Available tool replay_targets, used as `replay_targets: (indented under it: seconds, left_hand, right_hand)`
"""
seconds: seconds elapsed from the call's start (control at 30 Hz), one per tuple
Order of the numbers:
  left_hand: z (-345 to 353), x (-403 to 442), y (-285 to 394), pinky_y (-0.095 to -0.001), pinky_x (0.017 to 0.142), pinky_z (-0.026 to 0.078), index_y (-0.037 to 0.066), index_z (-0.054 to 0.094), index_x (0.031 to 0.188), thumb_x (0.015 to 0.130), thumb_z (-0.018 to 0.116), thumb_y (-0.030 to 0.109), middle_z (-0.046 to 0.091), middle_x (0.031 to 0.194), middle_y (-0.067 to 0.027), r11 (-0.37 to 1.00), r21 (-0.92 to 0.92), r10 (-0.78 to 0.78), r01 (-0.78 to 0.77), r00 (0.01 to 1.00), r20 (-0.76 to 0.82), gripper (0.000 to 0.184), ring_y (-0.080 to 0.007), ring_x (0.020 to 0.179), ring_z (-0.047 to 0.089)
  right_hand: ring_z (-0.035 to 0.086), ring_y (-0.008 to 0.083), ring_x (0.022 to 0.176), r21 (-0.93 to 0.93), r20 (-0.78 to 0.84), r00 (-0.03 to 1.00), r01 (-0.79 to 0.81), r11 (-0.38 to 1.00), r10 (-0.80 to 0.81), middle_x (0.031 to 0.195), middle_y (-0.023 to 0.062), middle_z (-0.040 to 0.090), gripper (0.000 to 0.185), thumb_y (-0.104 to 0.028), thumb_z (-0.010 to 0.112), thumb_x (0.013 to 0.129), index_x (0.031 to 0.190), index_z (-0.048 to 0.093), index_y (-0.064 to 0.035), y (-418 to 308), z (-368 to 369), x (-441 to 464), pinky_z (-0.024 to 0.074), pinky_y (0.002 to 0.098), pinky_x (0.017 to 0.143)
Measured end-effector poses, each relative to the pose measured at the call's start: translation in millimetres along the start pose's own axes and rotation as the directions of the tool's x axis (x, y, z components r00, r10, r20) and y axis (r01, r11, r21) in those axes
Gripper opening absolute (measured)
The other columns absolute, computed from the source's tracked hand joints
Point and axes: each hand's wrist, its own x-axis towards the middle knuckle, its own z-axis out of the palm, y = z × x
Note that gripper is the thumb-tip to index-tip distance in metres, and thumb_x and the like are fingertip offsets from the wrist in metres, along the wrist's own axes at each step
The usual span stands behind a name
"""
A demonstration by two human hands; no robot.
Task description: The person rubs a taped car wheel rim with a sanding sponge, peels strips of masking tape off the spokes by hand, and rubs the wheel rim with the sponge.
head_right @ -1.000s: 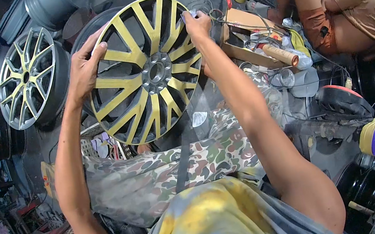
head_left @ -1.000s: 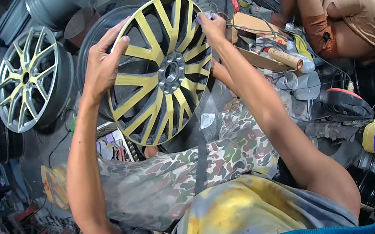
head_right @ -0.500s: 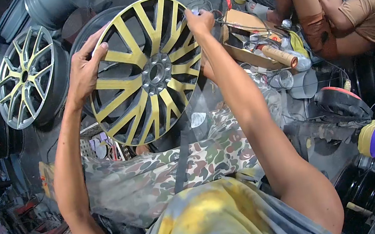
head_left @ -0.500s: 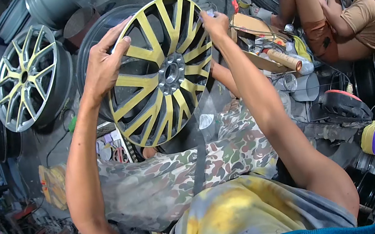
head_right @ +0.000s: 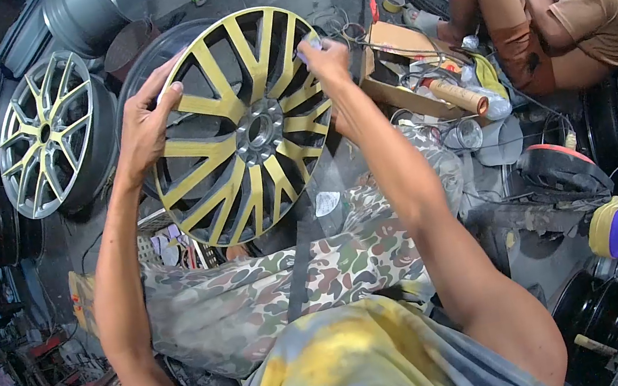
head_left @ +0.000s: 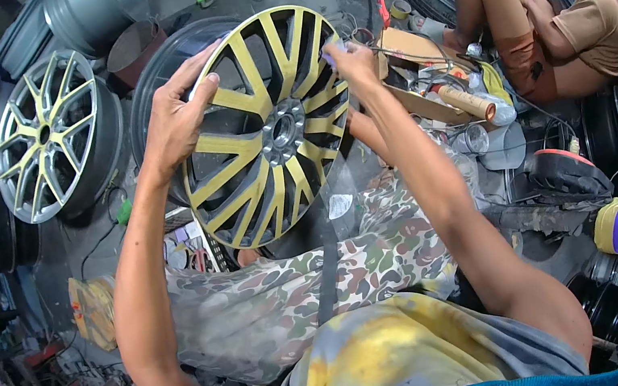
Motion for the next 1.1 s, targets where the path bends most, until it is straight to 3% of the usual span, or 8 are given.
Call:
replay_targets:
  seconds: [0.07,0.23,0.4,0.53,0.67,0.8,1.07,1.1]
  left_hand:
    - [1,1,4,-0.0357,0.112,0.042,0.003,0.061,0.140,0.101,0.058,0.017,0.063,0.141,-0.0135,0.999,0.032,0.017,-0.018,1.000,0.010,0.041,-0.0227,0.129,0.058]
    - [0,2,-3,-0.0349,0.111,0.043,0.002,0.061,0.139,0.102,0.058,0.019,0.064,0.141,-0.0134,0.999,0.021,0.039,-0.039,0.999,-0.006,0.041,-0.0228,0.129,0.059]
    - [-2,2,-4,-0.0342,0.111,0.043,0.003,0.061,0.140,0.102,0.058,0.018,0.064,0.140,-0.0128,1.000,0.009,-0.002,0.002,1.000,-0.007,0.041,-0.0207,0.128,0.059]
    - [-7,3,-9,-0.0329,0.109,0.043,0.004,0.062,0.140,0.101,0.058,0.017,0.065,0.139,-0.0117,0.999,0.026,0.047,-0.047,0.998,-0.032,0.041,-0.0191,0.125,0.060]
    - [-7,2,-9,-0.0328,0.110,0.043,0.005,0.062,0.140,0.101,0.059,0.017,0.066,0.137,-0.0110,1.000,-0.009,-0.013,0.013,1.000,-0.005,0.041,-0.0189,0.125,0.060]
    - [-8,2,-11,-0.0327,0.109,0.043,0.004,0.062,0.140,0.101,0.059,0.017,0.066,0.137,-0.0113,0.999,0.008,0.041,-0.041,0.999,-0.036,0.041,-0.0187,0.124,0.060]
    - [-8,5,-11,-0.0320,0.108,0.044,0.002,0.061,0.139,0.101,0.059,0.017,0.066,0.137,-0.0109,0.998,0.043,0.037,-0.036,0.999,-0.023,0.041,-0.0182,0.123,0.061]
    - [-9,4,-10,-0.0315,0.108,0.044,0.003,0.062,0.139,0.102,0.058,0.016,0.067,0.136,-0.0104,0.998,0.040,0.048,-0.046,0.998,-0.034,0.040,-0.0175,0.122,0.060]
  right_hand:
    - [0.061,0.0119,0.057,-0.205,-0.146,0.982,0.092,0.974,-0.123,0.075,0.0067,0.071,0.035,-0.032,0.082,0.078,0.089,0.075,0.0003,-16,-7,10,0.0478,0.0305,0.053]
    - [0.061,0.0162,0.060,0.141,-0.047,0.999,-0.014,0.990,0.021,0.072,0.0082,0.070,0.036,-0.033,0.079,0.077,0.083,0.075,0.0021,-12,3,-14,0.0497,0.0358,0.059]
    - [0.061,0.0150,0.064,0.117,-0.044,0.999,0.023,0.993,-0.018,0.075,0.0065,0.071,0.034,-0.033,0.080,0.077,0.085,0.076,0.0000,-7,1,13,0.0504,0.0348,0.063]
    - [0.071,0.0200,0.075,-0.153,-0.008,0.941,0.332,0.931,-0.337,0.080,0.0159,0.075,0.044,-0.042,0.080,0.077,0.090,0.076,0.0000,4,-5,-19,0.0532,0.0382,0.070]
    - [0.073,0.0283,0.077,-0.297,0.060,0.943,0.329,0.896,-0.327,0.083,0.0217,0.074,0.049,-0.046,0.079,0.080,0.090,0.075,0.0017,-26,-20,4,0.0538,0.0409,0.071]
    - [0.068,0.0186,0.074,-0.288,0.058,0.900,0.430,0.856,-0.432,0.083,0.0178,0.075,0.050,-0.042,0.079,0.081,0.096,0.073,0.0057,-7,-3,-16,0.0528,0.0386,0.070]
    - [0.073,0.0283,0.076,-0.234,-0.027,0.931,0.347,0.908,-0.363,0.084,0.0211,0.075,0.046,-0.043,0.079,0.078,0.088,0.075,0.0020,-12,-1,-15,0.0535,0.0412,0.072]
    - [0.070,0.0173,0.078,-0.263,0.139,0.932,0.360,0.895,-0.334,0.086,0.0171,0.076,0.049,-0.041,0.082,0.080,0.098,0.076,0.0043,-9,-7,-18,0.0536,0.0347,0.073]
